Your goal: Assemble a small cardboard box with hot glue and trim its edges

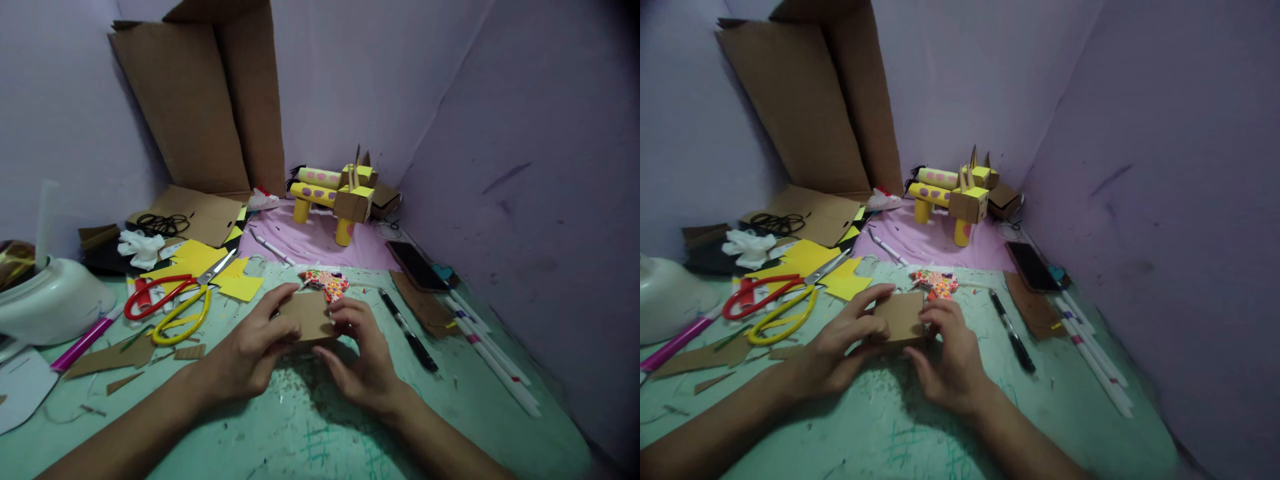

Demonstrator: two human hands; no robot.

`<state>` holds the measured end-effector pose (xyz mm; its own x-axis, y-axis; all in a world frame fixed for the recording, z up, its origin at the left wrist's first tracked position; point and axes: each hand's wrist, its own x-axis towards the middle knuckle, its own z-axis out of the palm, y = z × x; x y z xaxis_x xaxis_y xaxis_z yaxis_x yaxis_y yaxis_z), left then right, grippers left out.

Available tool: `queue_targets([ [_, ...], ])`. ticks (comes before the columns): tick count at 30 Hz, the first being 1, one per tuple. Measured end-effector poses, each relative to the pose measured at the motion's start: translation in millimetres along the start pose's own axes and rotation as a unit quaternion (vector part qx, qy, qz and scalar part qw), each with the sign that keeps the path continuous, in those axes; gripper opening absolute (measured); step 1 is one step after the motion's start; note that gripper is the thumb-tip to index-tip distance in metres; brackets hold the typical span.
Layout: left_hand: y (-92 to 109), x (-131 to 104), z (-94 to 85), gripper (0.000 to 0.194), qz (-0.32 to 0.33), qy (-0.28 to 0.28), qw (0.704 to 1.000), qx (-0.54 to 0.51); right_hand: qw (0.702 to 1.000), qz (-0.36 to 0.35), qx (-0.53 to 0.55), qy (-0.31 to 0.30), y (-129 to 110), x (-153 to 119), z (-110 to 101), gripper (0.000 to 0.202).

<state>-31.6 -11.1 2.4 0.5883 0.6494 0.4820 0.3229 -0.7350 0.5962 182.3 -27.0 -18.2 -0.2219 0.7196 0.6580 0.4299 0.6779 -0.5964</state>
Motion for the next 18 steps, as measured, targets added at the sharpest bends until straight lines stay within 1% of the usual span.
queue_targets([
  [2,-0.6,0.5,-4.5,0.025,-0.012,-0.005,1.000,-0.017,0.996,0.076,0.043,-0.004,3.2,0.2,-0.9,0.070],
  [4,-2.9,0.3,-8.7,0.023,-0.017,-0.009,0.999,-0.047,0.987,0.125,0.090,-0.046,6.4,0.5,-1.2,0.094],
  [5,-4.7,-0.1,-10.3,0.022,-0.016,-0.008,0.998,-0.066,0.981,0.139,0.113,-0.074,7.7,0.6,-0.9,0.102],
  [7,-9.1,-1.1,-12.1,0.020,-0.022,-0.008,0.994,-0.102,0.970,0.158,0.146,-0.116,9.5,0.9,0.4,0.110],
  [8,-11.5,-1.6,-12.1,0.020,-0.028,-0.008,0.993,-0.113,0.966,0.166,0.153,-0.125,9.8,1.2,1.7,0.110],
  [9,-13.7,-2.0,-11.3,0.021,-0.037,-0.004,0.992,-0.119,0.965,0.175,0.156,-0.121,10.0,1.5,3.5,0.110],
  [11,-16.8,-1.6,-7.3,0.027,-0.067,0.028,0.989,-0.130,0.966,0.189,0.159,-0.083,10.1,2.1,8.3,0.106],
  [12,-17.3,-0.8,-4.0,0.035,-0.090,0.054,0.984,-0.143,0.966,0.193,0.162,-0.052,10.2,2.2,11.3,0.103],
  [14,-16.0,1.7,4.8,0.061,-0.151,0.100,0.965,-0.191,0.965,0.202,0.169,0.018,10.6,2.0,18.0,0.095],
  [16,-12.1,4.7,15.3,0.084,-0.215,0.118,0.939,-0.243,0.959,0.216,0.170,0.071,11.3,0.8,24.4,0.085],
  [18,-7.3,6.8,24.9,0.097,-0.253,0.121,0.922,-0.266,0.958,0.220,0.159,0.091,11.5,-0.7,29.0,0.077],
])
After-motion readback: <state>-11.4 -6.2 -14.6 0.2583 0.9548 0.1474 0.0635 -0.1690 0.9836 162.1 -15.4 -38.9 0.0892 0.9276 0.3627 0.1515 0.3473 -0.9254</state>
